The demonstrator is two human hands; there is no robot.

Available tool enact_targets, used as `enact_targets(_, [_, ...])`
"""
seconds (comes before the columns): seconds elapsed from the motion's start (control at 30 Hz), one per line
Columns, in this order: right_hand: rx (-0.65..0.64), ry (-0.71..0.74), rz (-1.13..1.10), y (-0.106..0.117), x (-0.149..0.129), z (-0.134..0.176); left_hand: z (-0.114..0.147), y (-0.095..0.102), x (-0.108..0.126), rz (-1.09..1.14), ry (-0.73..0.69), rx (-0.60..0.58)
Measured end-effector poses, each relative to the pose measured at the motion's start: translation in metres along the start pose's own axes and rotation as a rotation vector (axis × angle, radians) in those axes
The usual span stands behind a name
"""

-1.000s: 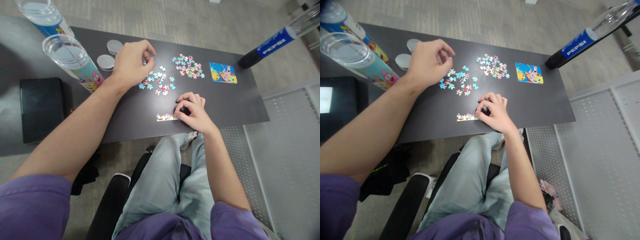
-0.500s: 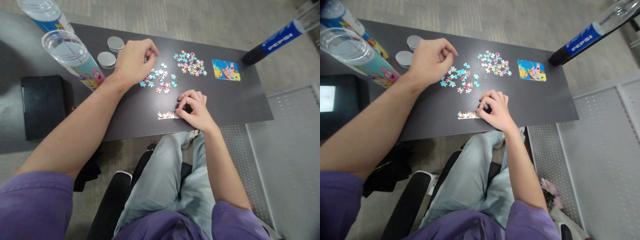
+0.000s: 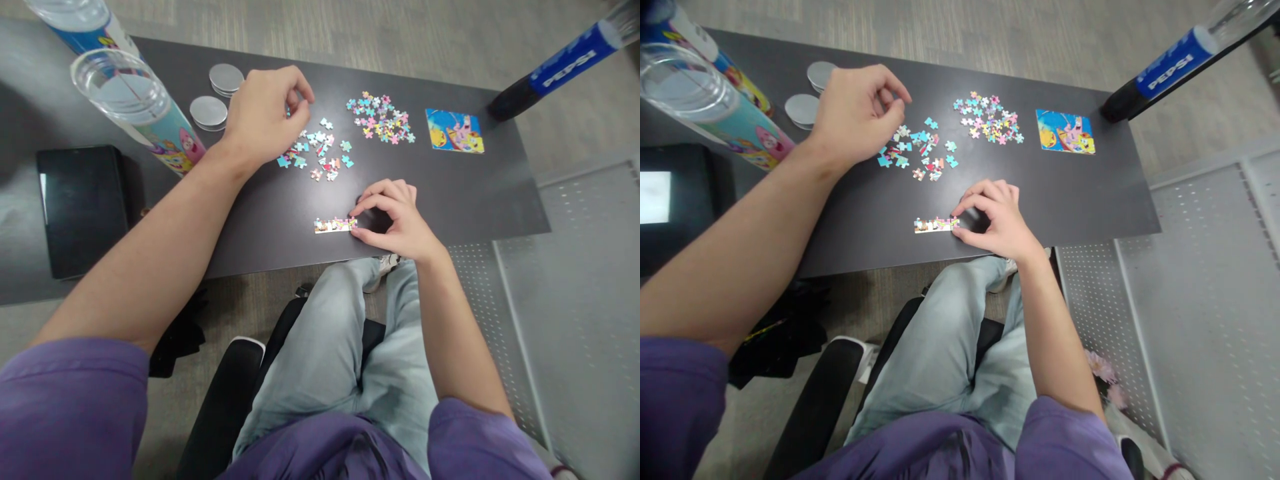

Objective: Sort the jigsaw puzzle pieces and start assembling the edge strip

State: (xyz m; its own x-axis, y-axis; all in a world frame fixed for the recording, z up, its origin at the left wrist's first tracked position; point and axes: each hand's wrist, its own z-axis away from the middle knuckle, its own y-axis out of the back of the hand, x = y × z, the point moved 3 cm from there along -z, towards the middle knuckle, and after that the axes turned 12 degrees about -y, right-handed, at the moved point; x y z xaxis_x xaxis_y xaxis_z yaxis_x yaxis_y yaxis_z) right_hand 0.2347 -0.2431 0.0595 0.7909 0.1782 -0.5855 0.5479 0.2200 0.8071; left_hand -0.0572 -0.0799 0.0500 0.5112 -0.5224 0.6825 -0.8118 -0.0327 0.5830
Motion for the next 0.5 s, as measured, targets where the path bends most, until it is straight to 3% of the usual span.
enact_targets(0.5, [0.102,0.110,-0.057,-0.005,0.011,0.000,0.006,0.010,0.016,-0.236,-0.019,-0.096])
